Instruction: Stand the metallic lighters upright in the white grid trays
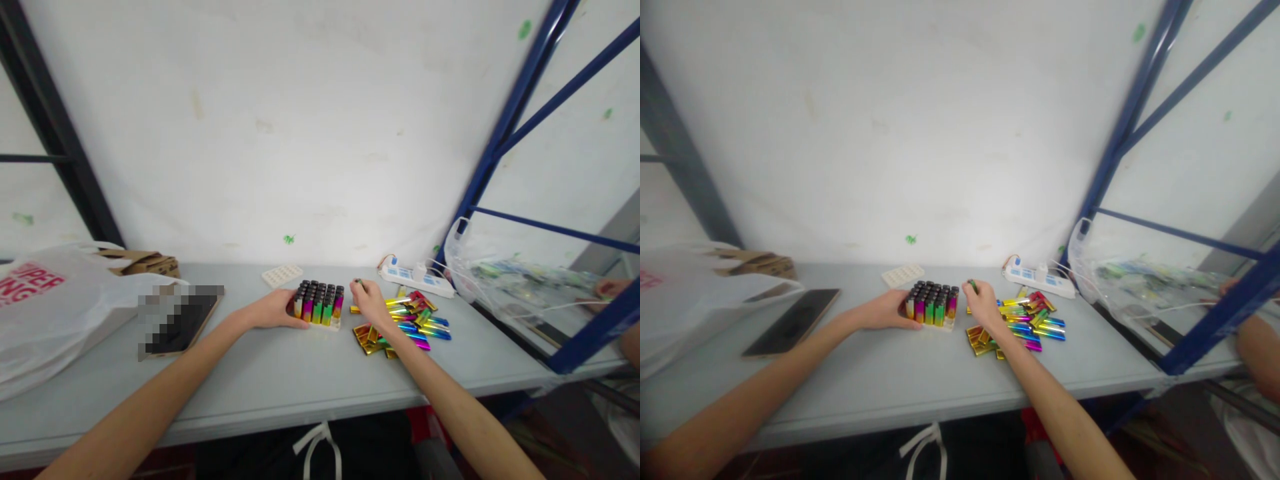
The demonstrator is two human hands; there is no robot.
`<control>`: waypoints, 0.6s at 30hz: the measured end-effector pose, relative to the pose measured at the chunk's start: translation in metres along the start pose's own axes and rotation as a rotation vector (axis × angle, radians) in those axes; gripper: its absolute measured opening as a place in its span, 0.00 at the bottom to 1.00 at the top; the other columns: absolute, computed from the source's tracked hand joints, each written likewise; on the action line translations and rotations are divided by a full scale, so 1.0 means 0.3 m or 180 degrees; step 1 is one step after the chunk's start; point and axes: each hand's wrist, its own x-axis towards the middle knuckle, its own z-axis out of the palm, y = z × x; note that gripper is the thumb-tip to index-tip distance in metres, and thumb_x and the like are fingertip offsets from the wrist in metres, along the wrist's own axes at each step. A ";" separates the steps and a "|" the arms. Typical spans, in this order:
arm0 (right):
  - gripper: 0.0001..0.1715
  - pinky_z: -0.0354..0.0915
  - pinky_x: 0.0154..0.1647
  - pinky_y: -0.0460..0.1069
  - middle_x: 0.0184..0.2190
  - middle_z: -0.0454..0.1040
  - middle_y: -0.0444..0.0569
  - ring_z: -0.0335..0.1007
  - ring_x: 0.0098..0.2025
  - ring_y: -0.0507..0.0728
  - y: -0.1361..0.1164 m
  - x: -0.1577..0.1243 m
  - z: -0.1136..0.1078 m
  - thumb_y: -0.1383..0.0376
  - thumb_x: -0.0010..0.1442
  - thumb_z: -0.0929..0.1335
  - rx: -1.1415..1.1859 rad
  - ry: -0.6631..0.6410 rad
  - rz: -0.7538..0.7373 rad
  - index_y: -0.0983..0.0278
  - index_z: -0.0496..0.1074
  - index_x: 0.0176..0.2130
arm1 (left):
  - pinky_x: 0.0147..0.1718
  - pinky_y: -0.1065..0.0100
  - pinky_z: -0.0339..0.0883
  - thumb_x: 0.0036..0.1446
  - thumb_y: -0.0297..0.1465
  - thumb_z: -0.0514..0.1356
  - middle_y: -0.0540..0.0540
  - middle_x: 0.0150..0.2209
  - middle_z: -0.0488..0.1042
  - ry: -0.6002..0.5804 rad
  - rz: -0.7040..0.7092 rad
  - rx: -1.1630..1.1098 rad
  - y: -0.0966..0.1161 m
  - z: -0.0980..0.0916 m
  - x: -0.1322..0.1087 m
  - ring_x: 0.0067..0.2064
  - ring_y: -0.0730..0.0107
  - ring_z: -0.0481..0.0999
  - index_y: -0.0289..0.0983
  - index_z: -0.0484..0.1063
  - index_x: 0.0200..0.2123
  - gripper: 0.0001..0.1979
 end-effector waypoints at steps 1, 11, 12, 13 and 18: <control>0.25 0.48 0.21 0.46 0.17 0.55 0.41 0.49 0.21 0.50 -0.003 -0.002 0.004 0.48 0.62 0.62 -0.0095 0.0039 -0.0008 0.60 0.56 0.22 | 0.41 0.65 0.69 0.48 0.52 0.70 0.44 0.46 0.79 -0.0010 -0.0007 0.0000 0.000 0.000 -0.001 0.44 0.56 0.77 0.35 0.73 0.49 0.33; 0.28 0.50 0.24 0.47 0.18 0.55 0.41 0.52 0.23 0.51 -0.024 -0.008 0.011 0.45 0.63 0.62 -0.0172 -0.0055 -0.0105 0.61 0.56 0.22 | 0.44 0.65 0.70 0.48 0.53 0.69 0.44 0.48 0.79 -0.0037 -0.0012 -0.0019 -0.006 -0.001 0.001 0.46 0.56 0.77 0.35 0.73 0.50 0.34; 0.27 0.50 0.24 0.47 0.18 0.55 0.41 0.51 0.23 0.51 -0.025 -0.009 0.011 0.47 0.63 0.62 -0.0184 -0.0059 -0.0123 0.60 0.56 0.22 | 0.44 0.65 0.70 0.48 0.53 0.69 0.44 0.48 0.79 -0.0038 -0.0008 -0.0022 -0.007 0.000 0.001 0.46 0.56 0.77 0.36 0.73 0.50 0.34; 0.25 0.50 0.24 0.47 0.18 0.55 0.41 0.51 0.23 0.51 -0.025 -0.009 0.011 0.49 0.63 0.61 -0.0201 -0.0047 -0.0138 0.60 0.56 0.22 | 0.44 0.65 0.70 0.47 0.53 0.70 0.44 0.48 0.79 -0.0035 -0.0008 -0.0024 -0.008 0.000 0.002 0.46 0.56 0.77 0.36 0.73 0.50 0.34; 0.21 0.50 0.24 0.46 0.19 0.56 0.41 0.52 0.23 0.51 -0.021 -0.010 0.008 0.53 0.63 0.61 -0.0280 0.0025 -0.0187 0.60 0.56 0.23 | 0.44 0.64 0.70 0.47 0.53 0.70 0.45 0.46 0.79 -0.0004 -0.0018 -0.0007 -0.005 -0.002 -0.001 0.46 0.56 0.77 0.36 0.73 0.49 0.33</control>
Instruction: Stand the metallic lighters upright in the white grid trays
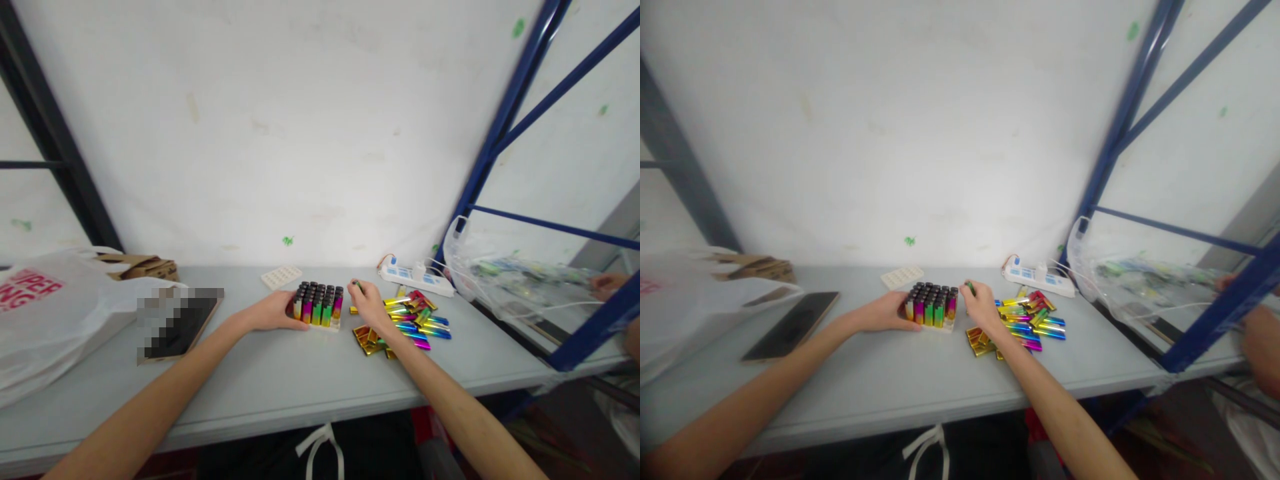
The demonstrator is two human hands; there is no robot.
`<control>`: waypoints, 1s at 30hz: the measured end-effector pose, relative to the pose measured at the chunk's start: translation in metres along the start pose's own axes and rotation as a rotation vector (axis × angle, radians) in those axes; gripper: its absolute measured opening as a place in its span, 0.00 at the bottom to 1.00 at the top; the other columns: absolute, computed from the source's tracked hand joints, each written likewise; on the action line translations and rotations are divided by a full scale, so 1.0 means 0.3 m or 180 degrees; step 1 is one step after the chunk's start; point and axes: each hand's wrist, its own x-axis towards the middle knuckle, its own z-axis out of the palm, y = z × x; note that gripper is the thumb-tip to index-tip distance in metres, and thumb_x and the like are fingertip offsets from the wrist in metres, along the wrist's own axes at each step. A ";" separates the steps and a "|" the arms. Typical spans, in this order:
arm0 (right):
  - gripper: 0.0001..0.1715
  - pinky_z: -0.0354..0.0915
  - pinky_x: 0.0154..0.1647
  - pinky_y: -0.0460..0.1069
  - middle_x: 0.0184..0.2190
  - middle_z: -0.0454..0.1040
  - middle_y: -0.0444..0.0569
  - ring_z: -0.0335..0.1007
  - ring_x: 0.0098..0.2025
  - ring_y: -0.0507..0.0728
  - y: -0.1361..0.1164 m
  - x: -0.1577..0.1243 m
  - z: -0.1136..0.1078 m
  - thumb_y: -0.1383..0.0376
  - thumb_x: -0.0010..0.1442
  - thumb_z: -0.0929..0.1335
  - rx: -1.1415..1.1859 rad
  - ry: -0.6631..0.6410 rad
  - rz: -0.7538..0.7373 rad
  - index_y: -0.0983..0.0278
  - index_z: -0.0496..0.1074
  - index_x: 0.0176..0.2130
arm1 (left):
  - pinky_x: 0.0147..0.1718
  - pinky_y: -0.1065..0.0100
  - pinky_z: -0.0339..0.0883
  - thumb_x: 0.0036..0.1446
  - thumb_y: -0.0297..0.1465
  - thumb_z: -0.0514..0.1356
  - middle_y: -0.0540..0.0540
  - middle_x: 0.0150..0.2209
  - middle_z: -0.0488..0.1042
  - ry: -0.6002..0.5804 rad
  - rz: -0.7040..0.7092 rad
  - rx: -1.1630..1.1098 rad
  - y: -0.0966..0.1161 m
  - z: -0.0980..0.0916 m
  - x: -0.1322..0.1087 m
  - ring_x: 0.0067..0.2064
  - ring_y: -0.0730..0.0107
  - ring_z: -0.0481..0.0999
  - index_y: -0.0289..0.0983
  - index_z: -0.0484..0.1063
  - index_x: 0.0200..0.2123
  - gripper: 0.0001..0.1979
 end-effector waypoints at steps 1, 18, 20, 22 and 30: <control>0.21 0.51 0.23 0.46 0.20 0.57 0.40 0.52 0.23 0.51 0.002 0.000 -0.002 0.52 0.64 0.61 0.0012 -0.0008 -0.0007 0.60 0.57 0.25 | 0.44 0.64 0.70 0.47 0.53 0.70 0.45 0.46 0.79 0.0007 0.0002 0.0008 0.002 -0.001 -0.001 0.46 0.56 0.77 0.36 0.73 0.49 0.33; 0.21 0.60 0.31 0.48 0.24 0.70 0.43 0.65 0.27 0.53 -0.045 -0.016 -0.080 0.48 0.68 0.66 -0.0465 -0.0937 -0.0857 0.62 0.74 0.44 | 0.39 0.66 0.70 0.47 0.50 0.71 0.45 0.43 0.80 -0.0022 0.0022 -0.0191 0.013 0.003 -0.003 0.42 0.58 0.78 0.36 0.74 0.51 0.33; 0.20 0.61 0.31 0.47 0.25 0.71 0.42 0.67 0.27 0.53 -0.029 -0.017 -0.073 0.49 0.65 0.69 -0.0480 -0.1006 -0.0834 0.62 0.72 0.45 | 0.40 0.66 0.70 0.47 0.49 0.71 0.46 0.44 0.80 -0.0012 0.0065 -0.0233 0.016 0.002 -0.004 0.42 0.59 0.78 0.36 0.74 0.51 0.33; 0.20 0.61 0.30 0.47 0.25 0.72 0.42 0.68 0.28 0.54 -0.016 -0.017 -0.069 0.49 0.64 0.71 -0.0517 -0.1061 -0.0797 0.61 0.71 0.45 | 0.41 0.66 0.70 0.47 0.49 0.71 0.46 0.45 0.80 -0.0011 0.0102 -0.0266 0.018 0.003 -0.004 0.43 0.59 0.78 0.37 0.74 0.51 0.32; 0.25 0.63 0.30 0.47 0.26 0.74 0.41 0.69 0.27 0.53 -0.028 -0.013 -0.089 0.48 0.62 0.72 -0.0221 -0.1314 -0.0586 0.61 0.67 0.49 | 0.39 0.65 0.70 0.47 0.52 0.70 0.45 0.44 0.80 -0.0035 0.0009 -0.0127 0.010 0.003 0.000 0.42 0.57 0.78 0.36 0.73 0.50 0.34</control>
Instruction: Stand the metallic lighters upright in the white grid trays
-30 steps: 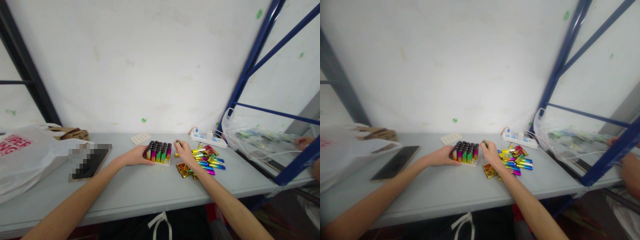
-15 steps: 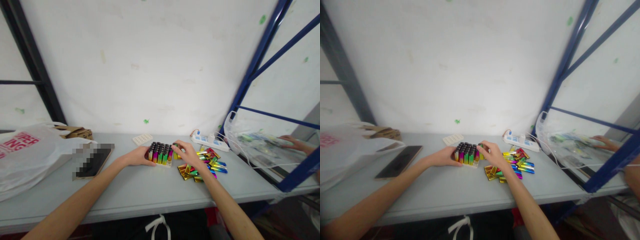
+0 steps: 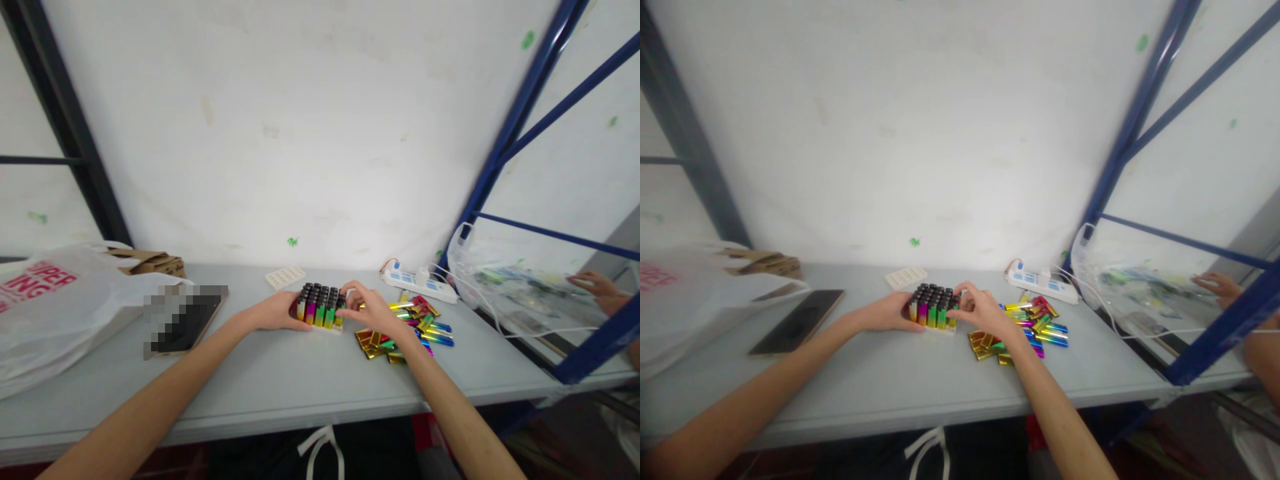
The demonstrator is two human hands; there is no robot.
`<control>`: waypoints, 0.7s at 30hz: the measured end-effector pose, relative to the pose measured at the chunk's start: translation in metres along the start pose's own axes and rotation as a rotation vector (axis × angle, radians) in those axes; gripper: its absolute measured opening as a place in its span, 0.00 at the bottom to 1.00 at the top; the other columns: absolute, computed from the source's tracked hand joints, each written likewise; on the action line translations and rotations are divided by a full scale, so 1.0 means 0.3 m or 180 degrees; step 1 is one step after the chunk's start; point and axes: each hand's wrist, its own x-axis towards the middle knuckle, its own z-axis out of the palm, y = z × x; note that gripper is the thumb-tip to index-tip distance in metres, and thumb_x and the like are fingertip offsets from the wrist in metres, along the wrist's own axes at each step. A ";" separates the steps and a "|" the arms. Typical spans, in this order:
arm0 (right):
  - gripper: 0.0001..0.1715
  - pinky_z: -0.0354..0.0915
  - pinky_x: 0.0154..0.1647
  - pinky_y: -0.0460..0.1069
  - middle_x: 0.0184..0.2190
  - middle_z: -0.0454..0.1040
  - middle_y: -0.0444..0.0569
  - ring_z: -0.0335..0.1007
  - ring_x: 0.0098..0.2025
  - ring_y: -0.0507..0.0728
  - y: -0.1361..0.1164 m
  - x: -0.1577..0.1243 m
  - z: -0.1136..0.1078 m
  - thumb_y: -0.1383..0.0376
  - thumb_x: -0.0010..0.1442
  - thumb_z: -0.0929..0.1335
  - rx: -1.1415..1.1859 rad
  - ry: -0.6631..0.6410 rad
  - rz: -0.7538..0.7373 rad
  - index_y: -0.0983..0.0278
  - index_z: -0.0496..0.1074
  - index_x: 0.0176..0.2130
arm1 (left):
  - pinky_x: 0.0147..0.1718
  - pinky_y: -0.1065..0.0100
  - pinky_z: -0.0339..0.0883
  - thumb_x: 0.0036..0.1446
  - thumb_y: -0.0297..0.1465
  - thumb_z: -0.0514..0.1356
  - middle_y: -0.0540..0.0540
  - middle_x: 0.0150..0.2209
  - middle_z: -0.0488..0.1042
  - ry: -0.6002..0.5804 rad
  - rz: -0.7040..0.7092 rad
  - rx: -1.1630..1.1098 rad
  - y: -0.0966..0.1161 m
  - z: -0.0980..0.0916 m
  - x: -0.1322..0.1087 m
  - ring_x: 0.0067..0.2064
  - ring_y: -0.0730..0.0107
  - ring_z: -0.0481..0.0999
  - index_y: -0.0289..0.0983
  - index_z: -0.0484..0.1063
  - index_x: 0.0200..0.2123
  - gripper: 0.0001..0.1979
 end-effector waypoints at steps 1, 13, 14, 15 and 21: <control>0.24 0.63 0.30 0.47 0.27 0.74 0.42 0.69 0.27 0.53 0.004 0.000 -0.013 0.48 0.65 0.70 0.0001 0.0112 0.0015 0.61 0.68 0.50 | 0.40 0.65 0.70 0.47 0.52 0.70 0.45 0.44 0.80 0.0012 0.0013 0.0015 -0.001 0.000 0.000 0.43 0.57 0.78 0.36 0.73 0.50 0.34; 0.13 0.66 0.50 0.54 0.40 0.79 0.55 0.73 0.43 0.61 0.169 -0.030 -0.089 0.57 0.64 0.70 -0.1252 -0.0375 -0.0003 0.63 0.81 0.41 | 0.41 0.64 0.70 0.45 0.55 0.69 0.44 0.46 0.78 0.0072 -0.0066 0.0169 -0.009 0.001 0.002 0.45 0.54 0.77 0.36 0.73 0.49 0.35; 0.14 0.66 0.50 0.53 0.40 0.79 0.55 0.73 0.42 0.61 0.165 -0.027 -0.085 0.57 0.66 0.69 -0.1247 -0.0340 -0.0017 0.63 0.81 0.40 | 0.41 0.64 0.70 0.45 0.55 0.70 0.44 0.46 0.78 0.0066 -0.0069 0.0162 -0.009 0.000 0.002 0.45 0.54 0.77 0.36 0.73 0.49 0.35; 0.16 0.65 0.49 0.53 0.39 0.79 0.55 0.73 0.41 0.61 0.160 -0.022 -0.081 0.56 0.67 0.68 -0.1244 -0.0290 -0.0034 0.63 0.81 0.39 | 0.41 0.64 0.70 0.45 0.55 0.70 0.43 0.46 0.79 0.0060 -0.0073 0.0154 -0.008 0.000 0.002 0.45 0.54 0.77 0.36 0.73 0.49 0.35; 0.22 0.63 0.42 0.50 0.32 0.77 0.49 0.71 0.35 0.57 0.123 -0.005 -0.071 0.51 0.72 0.61 -0.0898 0.0372 0.0056 0.63 0.75 0.38 | 0.43 0.63 0.70 0.46 0.55 0.69 0.43 0.47 0.79 0.0037 -0.0042 0.0139 -0.007 -0.001 0.001 0.46 0.54 0.77 0.36 0.73 0.50 0.36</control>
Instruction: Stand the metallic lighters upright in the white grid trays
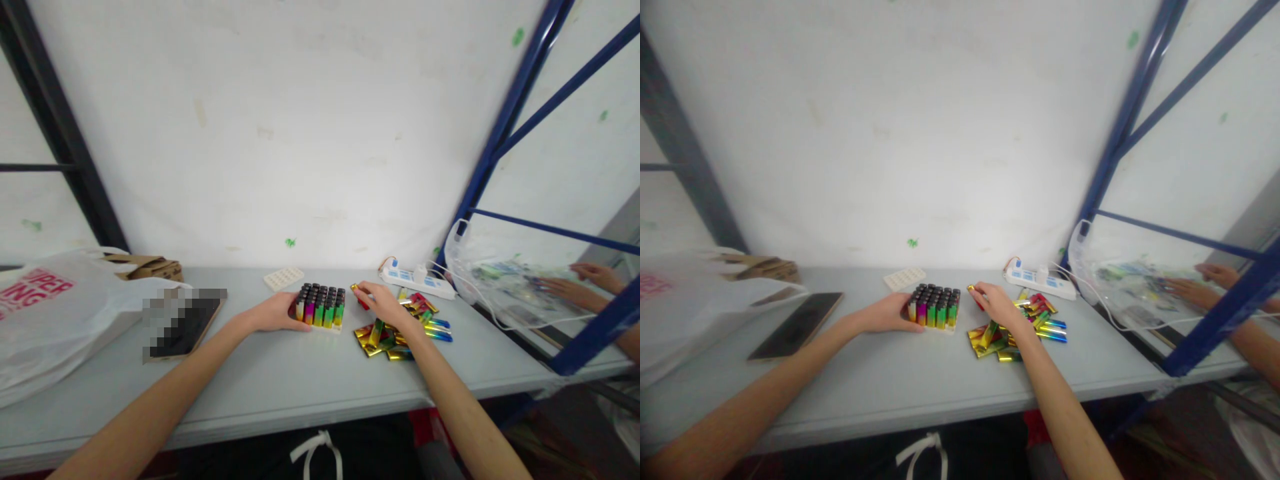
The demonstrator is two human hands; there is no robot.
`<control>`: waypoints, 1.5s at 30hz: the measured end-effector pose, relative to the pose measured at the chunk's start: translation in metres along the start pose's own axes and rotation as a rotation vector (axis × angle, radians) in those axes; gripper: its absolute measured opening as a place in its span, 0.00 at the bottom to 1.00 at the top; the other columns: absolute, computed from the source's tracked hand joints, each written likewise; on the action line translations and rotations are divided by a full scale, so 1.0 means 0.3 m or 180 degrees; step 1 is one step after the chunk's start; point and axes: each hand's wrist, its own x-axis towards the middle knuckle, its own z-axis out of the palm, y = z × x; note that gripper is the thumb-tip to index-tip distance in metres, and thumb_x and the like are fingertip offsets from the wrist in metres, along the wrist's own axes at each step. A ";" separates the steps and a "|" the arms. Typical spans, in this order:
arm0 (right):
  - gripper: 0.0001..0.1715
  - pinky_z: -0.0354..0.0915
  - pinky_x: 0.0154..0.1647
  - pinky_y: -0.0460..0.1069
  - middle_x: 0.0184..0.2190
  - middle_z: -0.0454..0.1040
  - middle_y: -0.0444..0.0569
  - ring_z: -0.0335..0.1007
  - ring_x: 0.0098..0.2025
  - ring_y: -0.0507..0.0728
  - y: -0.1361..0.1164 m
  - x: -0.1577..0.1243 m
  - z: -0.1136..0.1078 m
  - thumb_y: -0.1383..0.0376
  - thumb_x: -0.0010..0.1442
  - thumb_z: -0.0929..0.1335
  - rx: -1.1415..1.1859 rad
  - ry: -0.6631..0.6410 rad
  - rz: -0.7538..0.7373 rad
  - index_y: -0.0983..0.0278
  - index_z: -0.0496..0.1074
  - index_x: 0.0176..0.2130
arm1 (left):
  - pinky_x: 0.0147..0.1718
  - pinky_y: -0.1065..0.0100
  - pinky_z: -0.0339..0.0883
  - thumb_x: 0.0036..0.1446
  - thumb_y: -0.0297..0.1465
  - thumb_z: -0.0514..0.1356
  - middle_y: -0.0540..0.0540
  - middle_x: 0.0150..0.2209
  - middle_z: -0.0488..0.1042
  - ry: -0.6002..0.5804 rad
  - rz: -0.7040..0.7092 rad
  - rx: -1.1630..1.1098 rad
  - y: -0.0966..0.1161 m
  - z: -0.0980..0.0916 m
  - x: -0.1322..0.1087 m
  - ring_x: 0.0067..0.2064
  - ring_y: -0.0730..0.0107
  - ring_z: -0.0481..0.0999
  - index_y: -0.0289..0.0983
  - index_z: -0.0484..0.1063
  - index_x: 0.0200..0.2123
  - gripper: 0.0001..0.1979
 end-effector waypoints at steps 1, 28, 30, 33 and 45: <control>0.23 0.63 0.39 0.50 0.28 0.76 0.46 0.70 0.31 0.56 -0.006 0.001 -0.001 0.50 0.73 0.59 0.0143 0.0132 0.0146 0.62 0.73 0.39 | 0.43 0.63 0.70 0.46 0.55 0.69 0.43 0.47 0.79 0.0005 -0.0007 0.0010 0.000 0.000 0.000 0.46 0.54 0.77 0.36 0.73 0.49 0.35; 0.33 0.49 0.21 0.45 0.19 0.54 0.37 0.49 0.20 0.49 -0.073 0.028 0.088 0.36 0.63 0.62 0.1673 0.0485 0.0916 0.60 0.57 0.28 | 0.44 0.64 0.71 0.46 0.54 0.70 0.43 0.48 0.79 0.0044 0.0029 0.0027 -0.001 -0.002 -0.001 0.47 0.53 0.77 0.35 0.73 0.50 0.36; 0.34 0.48 0.23 0.47 0.18 0.53 0.39 0.49 0.22 0.50 -0.079 0.026 0.082 0.37 0.62 0.62 0.1116 0.0682 0.0890 0.61 0.56 0.24 | 0.43 0.64 0.70 0.46 0.54 0.69 0.43 0.48 0.79 0.0052 0.0031 0.0053 -0.001 -0.001 -0.001 0.47 0.54 0.77 0.35 0.73 0.50 0.36; 0.32 0.45 0.26 0.48 0.18 0.51 0.41 0.48 0.24 0.50 -0.087 0.022 0.074 0.41 0.61 0.62 0.0694 0.0868 0.0928 0.61 0.54 0.21 | 0.43 0.64 0.70 0.47 0.55 0.69 0.43 0.48 0.79 0.0017 0.0023 0.0069 -0.001 -0.001 -0.001 0.46 0.54 0.77 0.35 0.73 0.50 0.36; 0.27 0.47 0.27 0.48 0.18 0.55 0.42 0.53 0.25 0.52 -0.090 0.021 0.089 0.47 0.62 0.61 0.0615 0.0880 0.0838 0.61 0.57 0.22 | 0.43 0.64 0.69 0.45 0.54 0.69 0.44 0.44 0.79 0.0024 0.0039 -0.0078 0.001 -0.001 -0.002 0.45 0.55 0.77 0.35 0.74 0.49 0.34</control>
